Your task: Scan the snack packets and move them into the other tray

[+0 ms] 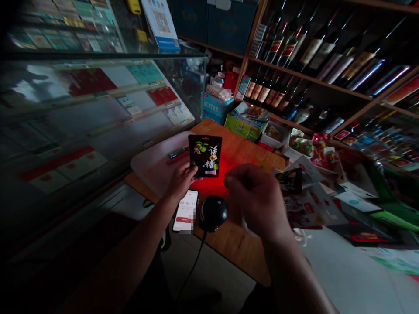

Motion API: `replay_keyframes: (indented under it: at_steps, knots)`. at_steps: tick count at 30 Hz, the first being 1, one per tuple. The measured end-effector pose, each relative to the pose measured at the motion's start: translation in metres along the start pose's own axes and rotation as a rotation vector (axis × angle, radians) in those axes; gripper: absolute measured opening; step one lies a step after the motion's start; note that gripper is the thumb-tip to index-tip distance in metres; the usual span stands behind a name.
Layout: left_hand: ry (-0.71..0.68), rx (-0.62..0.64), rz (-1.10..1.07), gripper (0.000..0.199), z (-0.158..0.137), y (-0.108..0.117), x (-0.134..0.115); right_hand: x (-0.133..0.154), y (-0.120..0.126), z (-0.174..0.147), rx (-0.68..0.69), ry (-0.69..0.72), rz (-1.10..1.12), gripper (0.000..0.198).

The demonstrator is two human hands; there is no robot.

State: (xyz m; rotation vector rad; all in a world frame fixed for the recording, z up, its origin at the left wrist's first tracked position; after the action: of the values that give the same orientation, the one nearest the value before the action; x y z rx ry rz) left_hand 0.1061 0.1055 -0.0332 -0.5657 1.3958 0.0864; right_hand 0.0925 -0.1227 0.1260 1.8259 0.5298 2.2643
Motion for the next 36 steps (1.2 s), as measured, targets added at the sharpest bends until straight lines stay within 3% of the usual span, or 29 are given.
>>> replay_keyframes:
  at_steps: [3,6,9,18,24,30,36]
  knots:
    - [0.017,0.021,-0.002,0.034,0.0,-0.005,0.0,-0.035,-0.009,0.026,-0.123,0.036,-0.171,0.026]
    - [0.025,0.061,-0.01,0.037,-0.001,-0.012,0.002,-0.08,-0.027,0.044,-0.101,0.023,-0.243,0.037]
    - [-0.015,0.111,0.053,0.035,-0.003,-0.019,0.001,-0.101,-0.038,0.046,-0.058,0.042,-0.254,0.029]
    - [-0.283,0.168,0.601,0.018,-0.008,-0.03,-0.015,-0.11,-0.03,0.036,-0.102,0.052,-0.505,0.023]
    - [-0.325,0.175,0.749,0.014,-0.013,-0.036,-0.017,-0.122,-0.033,0.032,-0.055,0.062,-0.611,0.02]
    - [-0.334,0.147,0.753,0.016,-0.014,-0.035,-0.022,-0.114,-0.027,0.028,-0.093,0.052,-0.494,0.021]
    - [-0.313,0.128,0.534,0.021,-0.022,-0.034,-0.034,-0.083,-0.008,0.014,-0.164,0.103,-0.372,0.019]
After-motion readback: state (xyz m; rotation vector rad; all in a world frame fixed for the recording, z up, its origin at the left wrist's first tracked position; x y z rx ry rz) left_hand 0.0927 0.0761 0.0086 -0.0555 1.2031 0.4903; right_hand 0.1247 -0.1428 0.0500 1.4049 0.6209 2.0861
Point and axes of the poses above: each hand's wrist, its own z-axis towards the middle knuckle, its own y-axis out of the back of the hand, x = y × z, the point moved 10 cm from there along z, towards the middle knuckle, and after that the axes turned 7 degrees about -x, right-handed, at the moved point
